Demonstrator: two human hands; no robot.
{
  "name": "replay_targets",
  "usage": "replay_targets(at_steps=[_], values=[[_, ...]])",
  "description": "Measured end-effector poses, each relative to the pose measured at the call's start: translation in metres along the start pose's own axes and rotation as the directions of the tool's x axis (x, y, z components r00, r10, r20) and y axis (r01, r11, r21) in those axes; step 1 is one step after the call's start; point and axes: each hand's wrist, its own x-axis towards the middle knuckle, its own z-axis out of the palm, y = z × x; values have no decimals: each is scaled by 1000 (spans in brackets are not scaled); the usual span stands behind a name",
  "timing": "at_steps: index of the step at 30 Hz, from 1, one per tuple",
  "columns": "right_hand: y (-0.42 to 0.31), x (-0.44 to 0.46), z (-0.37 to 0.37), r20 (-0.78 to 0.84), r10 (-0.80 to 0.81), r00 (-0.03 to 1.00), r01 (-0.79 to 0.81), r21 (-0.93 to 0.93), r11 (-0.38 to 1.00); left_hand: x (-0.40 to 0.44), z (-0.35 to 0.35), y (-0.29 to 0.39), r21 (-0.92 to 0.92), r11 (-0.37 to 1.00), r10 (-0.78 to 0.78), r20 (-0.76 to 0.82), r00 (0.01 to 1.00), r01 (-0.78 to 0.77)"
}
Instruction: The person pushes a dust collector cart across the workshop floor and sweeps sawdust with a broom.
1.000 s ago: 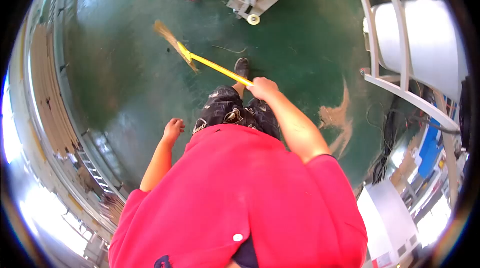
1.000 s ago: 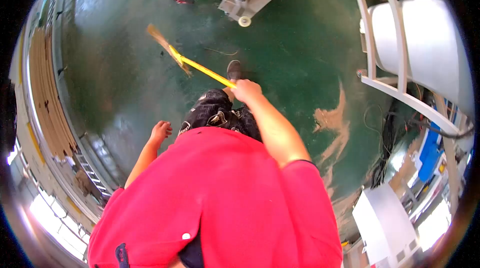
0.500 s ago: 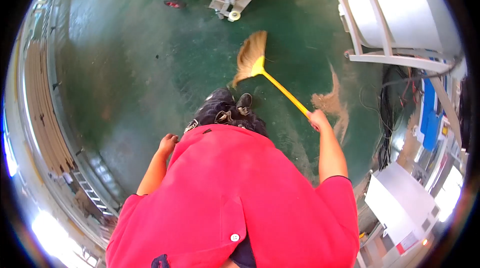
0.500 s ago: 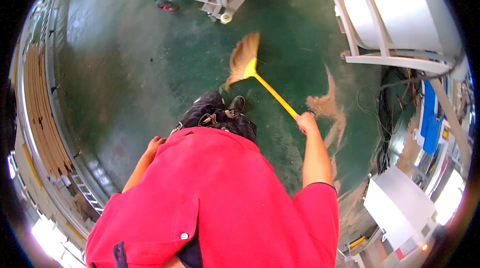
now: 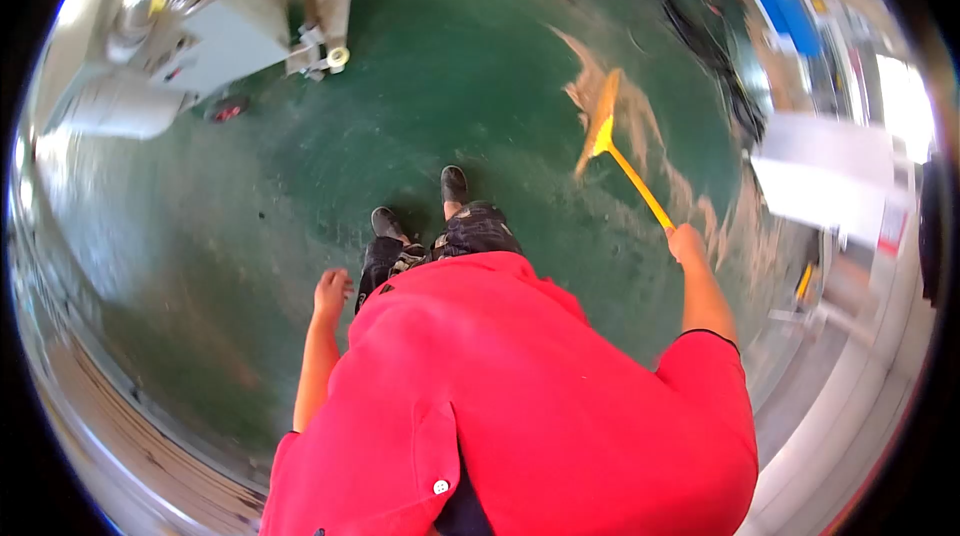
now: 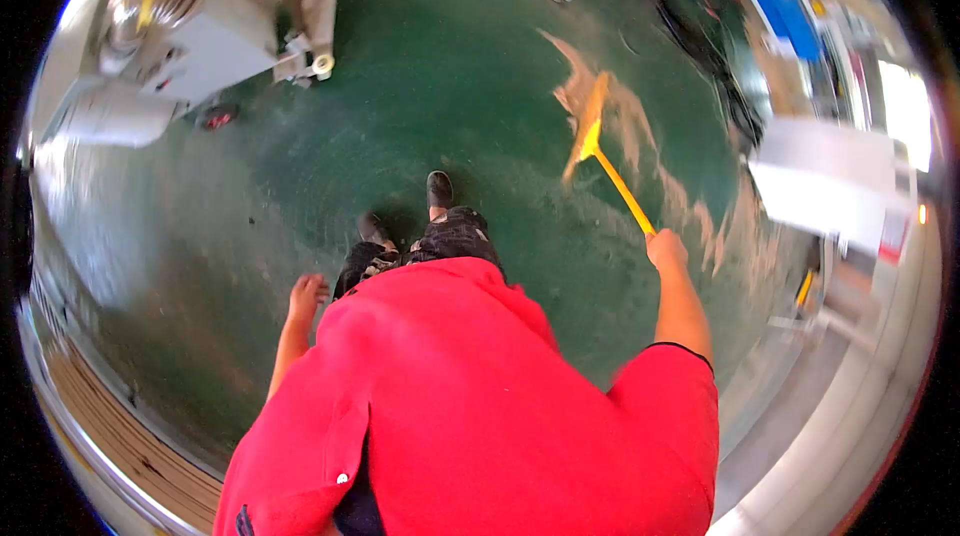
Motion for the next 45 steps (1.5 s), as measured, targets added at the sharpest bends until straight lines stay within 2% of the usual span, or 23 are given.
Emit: replay_targets(at_steps=[1, 3, 4, 5, 7, 9, 11, 12, 14, 17, 21, 23, 26, 27, 30, 32, 34, 36, 38, 39, 41, 43, 45], values=[[18, -20, 18, 25, 44, 999, -45, 34, 998, 6, -15, -24, 165, 979, 111, 66, 992, -121], [57, -65, 83, 213, 114, 970, -173, 282, 944, 12, -45, -59, 368, 922, 58, 166, 984, -116], [68, -99, 117, 289, 137, 948, -251, 410, 877, 17, -61, -73, 425, 903, -21, 181, 983, -59], [76, -136, 150, 363, 150, 920, -335, 524, 783, 23, -77, -79, 457, 889, -108, 182, 977, 13], [79, -213, 214, 586, 106, 803, -553, 669, 497, 41, -103, -77, 510, 849, -252, 167, 953, 135], [61, -284, 266, 741, 30, 671, -732, 655, 184, 62, -116, -55, 523, 824, -332, 130, 934, 220], [37, -335, 299, 827, -117, 551, -834, 549, -51, 89, -118, -24, 505, 821, -356, 89, 930, 266], [21, -351, 315, 839, -118, 530, -846, 517, -130, 104, -113, -5, 493, 829, -343, 76, 936, 264], [-3, -371, 358, 865, -140, 482, -860, 437, -262, 124, -93, 37, 488, 855, -250, 94, 964, 174], [-36, -353, 417, 898, -92, 430, -837, 359, -413, 89, -20, 125, 505, 862, -56, 202, 978, -55], [-59, -293, 408, 775, -97, 624, -749, 559, -356, 53, 77, 188, 478, 836, 115, 325, 939, -268], [-52, -240, 367, 713, -89, 695, -711, 663, -235, 47, 111, 196, 496, 826, 84, 362, 929, -268], [-42, -131, 326, 582, -131, 803, -596, 789, -149, 45, 150, 191, 574, 786, 6, 364, 931, -229], [-39, -96, 306, 547, -192, 815, -578, 789, -207, 45, 155, 187, 607, 766, -21, 351, 936, -211], [-36, 2, 261, 513, -231, 827, -562, 768, -308, 29, 168, 183, 654, 713, 15, 346, 938, -253], [-28, 29, 234, 529, -232, 817, -577, 740, -346, 28, 167, 184, 667, 702, 18, 337, 941, -252], [-14, 33, 202, 576, -179, 798, -596, 709, -377, 20, 173, 193, 683, 682, 23, 337, 941, -262], [10, 20, 205, 546, -236, 804, -593, 702, -394, 13, 187, 206, 705, 646, 30, 360, 932, -293], [43, -10, 220, 522, -243, 818, -574, 704, -419, 45, 184, 190, 678, 564, 105, 507, 855, -471], [56, -33, 229, 517, -229, 825, -562, 703, -436, 59, 191, 192, 682, 507, 95, 564, 820, -528], [82, -79, 232, 655, -113, 747, -636, 655, -407, 81, 210, 199, 696, 384, 34, 646, 763, -606], [108, -130, 237, 685, -29, 728, -634, 656, -410, 112, 240, 205, 799, 329, -152, 571, 807, -503], [138, -165, 262, 733, 22, 680, -672, 635, -381, 160, 271, 212, 938, 273, -405, 313, 859, -213]])
